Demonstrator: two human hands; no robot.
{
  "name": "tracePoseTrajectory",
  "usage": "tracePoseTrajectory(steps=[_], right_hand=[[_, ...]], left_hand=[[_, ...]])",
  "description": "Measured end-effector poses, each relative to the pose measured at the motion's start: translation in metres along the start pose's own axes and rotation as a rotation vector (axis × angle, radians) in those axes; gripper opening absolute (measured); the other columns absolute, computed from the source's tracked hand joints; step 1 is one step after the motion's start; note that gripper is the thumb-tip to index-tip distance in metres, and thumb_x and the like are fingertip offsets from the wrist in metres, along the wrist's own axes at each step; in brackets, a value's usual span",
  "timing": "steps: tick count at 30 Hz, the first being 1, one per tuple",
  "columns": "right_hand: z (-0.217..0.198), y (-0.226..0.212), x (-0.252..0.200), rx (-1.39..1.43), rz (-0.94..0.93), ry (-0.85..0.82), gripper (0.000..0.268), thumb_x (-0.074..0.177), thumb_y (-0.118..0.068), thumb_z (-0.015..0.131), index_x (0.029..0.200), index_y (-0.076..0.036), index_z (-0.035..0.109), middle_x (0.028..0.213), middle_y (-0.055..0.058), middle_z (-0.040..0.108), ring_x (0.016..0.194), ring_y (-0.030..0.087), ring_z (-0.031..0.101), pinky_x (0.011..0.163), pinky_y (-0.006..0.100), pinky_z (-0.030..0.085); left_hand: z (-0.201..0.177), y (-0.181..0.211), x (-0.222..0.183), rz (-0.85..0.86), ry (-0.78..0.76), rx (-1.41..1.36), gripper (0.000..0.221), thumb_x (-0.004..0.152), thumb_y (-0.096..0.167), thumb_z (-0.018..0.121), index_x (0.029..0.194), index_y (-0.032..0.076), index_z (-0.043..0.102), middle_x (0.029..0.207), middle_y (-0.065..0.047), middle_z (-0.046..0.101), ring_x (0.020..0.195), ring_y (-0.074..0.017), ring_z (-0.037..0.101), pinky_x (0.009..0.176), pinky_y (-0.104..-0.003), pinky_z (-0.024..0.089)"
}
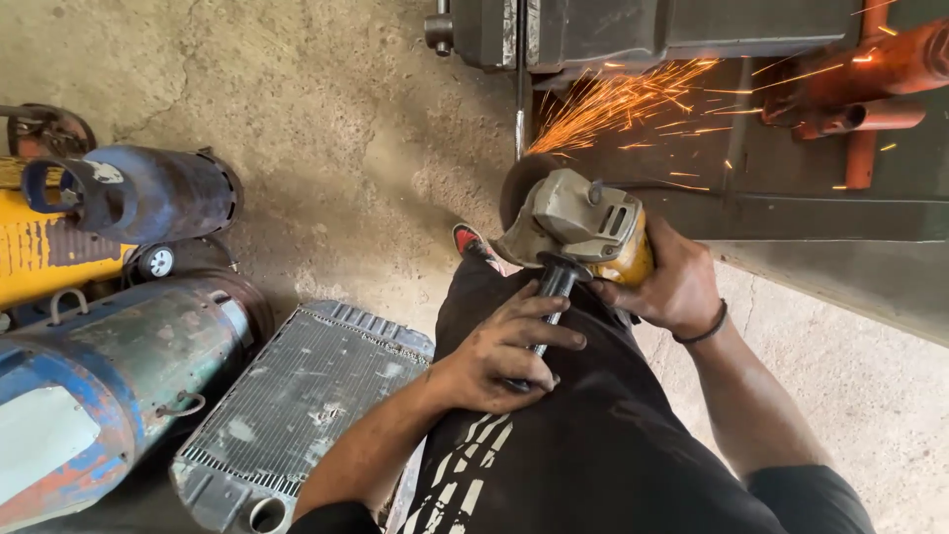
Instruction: Using a handheld angle grinder to cut a metal rod that is secured in a bench vise.
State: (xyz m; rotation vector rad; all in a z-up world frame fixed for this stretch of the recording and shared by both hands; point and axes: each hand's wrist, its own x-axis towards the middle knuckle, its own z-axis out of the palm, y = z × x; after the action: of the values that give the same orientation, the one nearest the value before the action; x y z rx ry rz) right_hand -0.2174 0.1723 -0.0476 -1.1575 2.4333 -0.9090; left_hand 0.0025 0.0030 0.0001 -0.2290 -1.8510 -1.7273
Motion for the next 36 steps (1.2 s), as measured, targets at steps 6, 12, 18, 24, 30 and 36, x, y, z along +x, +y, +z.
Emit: tracePoseTrajectory(steps=[6, 12, 18, 24, 30, 36], right_hand=[[-0.013, -0.022, 0.007, -0.122, -0.050, 0.037, 0.082, 0.055, -0.063, 0.090, 0.122, -0.019, 0.071, 0.092, 0.006, 0.074, 0.084, 0.033, 0.074, 0.073, 0.042, 0.061], [-0.020, -0.040, 0.012, -0.188, -0.062, 0.055, 0.083, 0.055, -0.061, 0.090, 0.125, -0.022, 0.071, 0.098, 0.000, 0.075, 0.089, 0.026, 0.074, 0.076, 0.037, 0.060], [-0.026, -0.048, 0.001, -0.242, -0.038, 0.063, 0.084, 0.055, -0.057, 0.091, 0.126, -0.018, 0.070, 0.100, 0.004, 0.076, 0.092, 0.028, 0.074, 0.076, 0.040, 0.060], [-0.025, -0.052, -0.003, -0.254, 0.025, 0.030, 0.080, 0.057, -0.061, 0.088, 0.123, -0.020, 0.070, 0.093, 0.003, 0.074, 0.087, 0.029, 0.073, 0.074, 0.040, 0.060], [0.014, -0.011, 0.000, -0.027, 0.168, -0.029, 0.078, 0.053, -0.065, 0.089, 0.112, -0.020, 0.067, 0.082, 0.010, 0.071, 0.081, 0.038, 0.071, 0.070, 0.049, 0.057], [0.042, 0.010, 0.008, 0.379, 0.090, 0.013, 0.073, 0.055, -0.059, 0.093, 0.104, -0.012, 0.064, 0.074, 0.012, 0.068, 0.071, 0.029, 0.070, 0.063, 0.041, 0.054]], left_hand=[[-0.004, -0.007, -0.005, 0.039, 0.017, -0.038, 0.019, 0.096, 0.032, 0.069, 0.085, 0.018, 0.075, 0.132, -0.014, 0.069, 0.146, -0.0357, 0.047, 0.128, -0.053, 0.016], [-0.011, -0.015, -0.011, 0.082, 0.033, -0.107, 0.016, 0.096, 0.029, 0.070, 0.086, 0.017, 0.076, 0.134, -0.016, 0.067, 0.149, -0.0367, 0.042, 0.129, -0.055, 0.014], [-0.017, -0.015, -0.016, 0.091, 0.020, -0.134, 0.016, 0.097, 0.031, 0.070, 0.090, 0.019, 0.076, 0.134, -0.015, 0.068, 0.147, -0.0385, 0.045, 0.127, -0.055, 0.017], [-0.020, -0.012, -0.011, 0.104, -0.004, -0.130, 0.016, 0.096, 0.031, 0.070, 0.088, 0.018, 0.076, 0.133, -0.016, 0.068, 0.146, -0.0382, 0.047, 0.128, -0.056, 0.017], [-0.021, -0.005, 0.013, 0.068, -0.063, -0.031, 0.014, 0.094, 0.030, 0.069, 0.087, 0.019, 0.073, 0.130, -0.011, 0.070, 0.140, -0.0360, 0.055, 0.129, -0.054, 0.017], [-0.008, 0.007, 0.039, 0.019, -0.115, 0.081, 0.006, 0.090, 0.025, 0.071, 0.086, 0.021, 0.071, 0.122, -0.004, 0.073, 0.131, -0.0283, 0.063, 0.129, -0.056, 0.021]])
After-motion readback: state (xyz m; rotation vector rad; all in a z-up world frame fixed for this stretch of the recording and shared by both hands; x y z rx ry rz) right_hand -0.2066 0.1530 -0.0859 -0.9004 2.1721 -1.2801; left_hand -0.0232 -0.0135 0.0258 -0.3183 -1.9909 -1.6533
